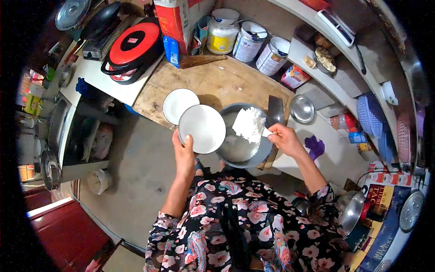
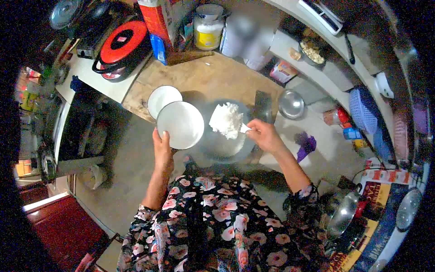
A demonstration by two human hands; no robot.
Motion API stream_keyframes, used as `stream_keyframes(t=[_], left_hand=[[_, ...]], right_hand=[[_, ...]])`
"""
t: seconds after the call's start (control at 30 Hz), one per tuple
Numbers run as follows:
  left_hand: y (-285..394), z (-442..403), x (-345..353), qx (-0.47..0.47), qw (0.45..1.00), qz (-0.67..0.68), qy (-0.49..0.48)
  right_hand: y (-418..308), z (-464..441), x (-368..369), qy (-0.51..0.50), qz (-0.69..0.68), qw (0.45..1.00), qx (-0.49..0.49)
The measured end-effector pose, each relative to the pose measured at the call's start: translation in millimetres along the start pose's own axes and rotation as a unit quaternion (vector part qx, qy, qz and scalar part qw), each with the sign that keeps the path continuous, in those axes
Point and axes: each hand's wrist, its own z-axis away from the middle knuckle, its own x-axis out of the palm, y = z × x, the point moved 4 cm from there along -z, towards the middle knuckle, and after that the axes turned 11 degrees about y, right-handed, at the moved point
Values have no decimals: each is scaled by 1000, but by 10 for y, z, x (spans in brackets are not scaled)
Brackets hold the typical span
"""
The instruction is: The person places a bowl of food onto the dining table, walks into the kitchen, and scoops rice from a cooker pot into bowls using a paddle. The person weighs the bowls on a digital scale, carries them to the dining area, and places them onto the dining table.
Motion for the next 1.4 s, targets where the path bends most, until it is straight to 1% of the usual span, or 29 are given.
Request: stream_keyframes(t=[0.03,0.07,0.13,0.17,0.2,0.23,0.27,0.33,0.37,0.4,0.43,0.57,0.63,0.67,0.73,0.77,0.83,0.87,0.93,0.97,1.0,1.03,1.07,1.13,1.17,1.27,1.3,1.33,1.4], left_hand=[[-24,-15,34,46,997,-54,-18],[-61,-33,56,47,997,-50,-21],[-84,-56,136,99,989,-81,-67],[-20,-3,200,50,994,-34,-94],[78,62,239,51,994,-32,-95],[139,131,288,3,994,-3,-109],[146,178,328,-45,991,24,-123],[71,201,365,-60,988,39,-137],[26,213,375,-70,985,56,-149],[-2,235,387,-80,981,74,-160],[18,268,400,-67,980,79,-169],[-16,236,360,-75,976,114,-168],[-34,202,318,-36,979,112,-168],[-34,195,306,-36,979,112,-166],[-39,187,294,-55,976,134,-161],[-52,179,281,-56,977,135,-157],[-101,156,258,-70,974,140,-166],[-124,129,252,-70,974,137,-169],[-185,105,243,-79,967,164,-178],[-159,133,225,-82,968,163,-175],[-104,154,228,-118,965,159,-171],[-80,161,230,-152,962,154,-167],[-82,151,225,-151,962,153,-167],[-122,143,209,-178,958,162,-157],[-117,150,203,-179,958,161,-155],[-116,153,159,-197,956,158,-147],[-136,128,138,-180,961,158,-140],[-150,100,115,-162,965,159,-134],[-177,44,40,-152,970,148,-120]], right_hand=[[-80,27,-27,12,-13,1000,-26],[-171,61,-55,24,-26,998,-51],[-338,141,-57,36,-16,999,-37],[-415,172,-56,61,29,994,-80],[-509,203,-39,84,73,986,-124],[-645,242,4,107,127,974,-157],[-727,273,77,123,124,968,-181],[-836,278,228,148,208,914,-314],[-829,255,288,149,209,914,-313],[-831,248,373,146,284,878,-355],[-827,252,435,142,357,835,-395],[-810,269,470,151,387,818,-398],[-879,308,454,157,352,837,-387],[-878,315,465,155,351,838,-388],[-890,323,438,174,268,866,-386],[-895,312,436,171,267,866,-386],[-872,292,461,116,249,892,-358],[-871,302,466,119,249,893,-357],[-828,272,427,137,147,938,-282],[-794,252,411,125,91,962,-227],[-762,220,386,115,34,978,-172],[-677,190,387,97,-61,986,-121],[-688,185,346,97,-62,986,-121],[-668,176,273,41,-178,983,-34],[-607,164,223,49,-208,977,-10],[-509,146,79,80,-218,973,5],[-457,144,39,89,-203,975,36],[-423,138,21,86,-204,974,36],[-265,124,-2,103,-146,982,62]])
